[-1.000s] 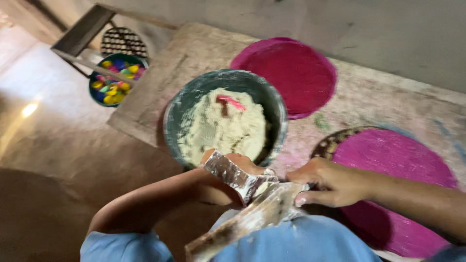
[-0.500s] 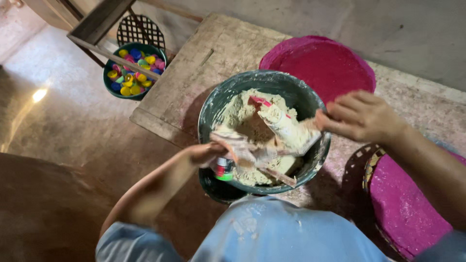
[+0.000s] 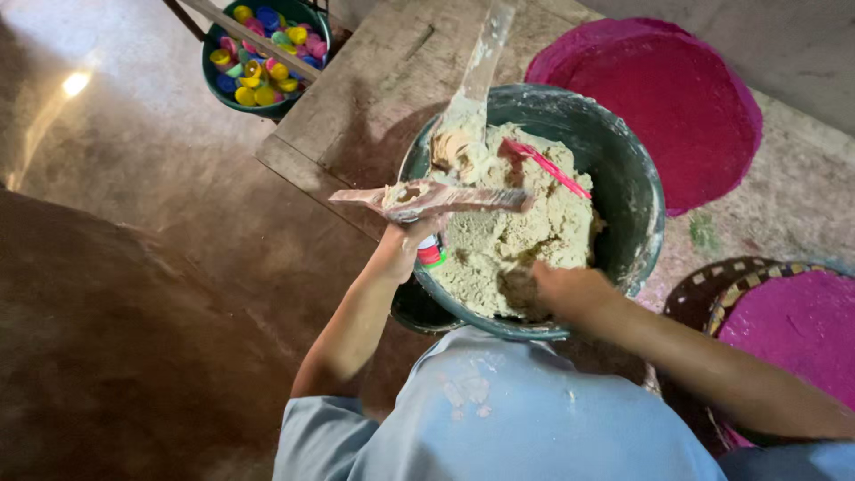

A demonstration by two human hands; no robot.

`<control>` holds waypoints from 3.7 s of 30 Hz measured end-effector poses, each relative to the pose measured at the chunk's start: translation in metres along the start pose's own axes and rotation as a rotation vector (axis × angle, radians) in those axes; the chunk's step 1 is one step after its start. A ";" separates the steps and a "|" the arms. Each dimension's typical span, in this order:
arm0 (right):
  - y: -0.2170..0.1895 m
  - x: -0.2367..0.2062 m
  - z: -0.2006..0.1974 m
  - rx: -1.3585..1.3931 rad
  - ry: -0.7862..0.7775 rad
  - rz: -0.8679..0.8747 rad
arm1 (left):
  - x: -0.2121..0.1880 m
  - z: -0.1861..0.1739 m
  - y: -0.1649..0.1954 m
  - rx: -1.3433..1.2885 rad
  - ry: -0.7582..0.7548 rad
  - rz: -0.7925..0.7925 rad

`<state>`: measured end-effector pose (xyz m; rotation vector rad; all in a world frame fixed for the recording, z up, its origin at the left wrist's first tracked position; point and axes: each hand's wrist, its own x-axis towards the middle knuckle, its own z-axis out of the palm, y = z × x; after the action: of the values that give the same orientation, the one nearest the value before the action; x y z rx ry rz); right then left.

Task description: The person uses a manual noodle press to extrude dough into spiral shapes onto a pink tray. They repeatedly scoop dough from a bucket, load it into the press, and squeeze it out, then scrape the press clean and repeat.

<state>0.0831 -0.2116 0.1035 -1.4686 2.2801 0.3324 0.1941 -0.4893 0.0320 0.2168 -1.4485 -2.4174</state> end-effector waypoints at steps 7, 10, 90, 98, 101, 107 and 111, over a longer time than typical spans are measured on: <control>0.084 -0.072 -0.082 0.781 0.256 0.078 | -0.018 -0.012 0.030 0.056 -0.049 -0.102; 0.084 -0.094 -0.089 0.929 0.517 0.062 | -0.022 -0.003 0.031 0.059 -0.077 -0.126; 0.036 -0.042 -0.075 0.515 0.834 0.133 | -0.027 0.121 0.105 1.494 0.047 0.497; 0.042 -0.027 -0.088 -0.114 1.040 -0.036 | -0.025 0.121 0.113 0.623 0.015 0.047; 0.050 -0.029 -0.101 -0.259 1.005 -0.092 | -0.026 0.112 0.105 0.573 -0.006 0.162; 0.048 -0.027 -0.128 -0.474 0.895 -0.174 | -0.026 0.088 0.081 0.484 0.008 0.276; 0.056 -0.014 -0.132 -0.657 0.819 -0.189 | -0.026 0.076 0.072 0.490 0.024 0.158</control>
<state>0.0099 -0.2308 0.2262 -2.5001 2.7396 0.5282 0.2100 -0.4486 0.1312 0.2282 -1.9463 -1.8976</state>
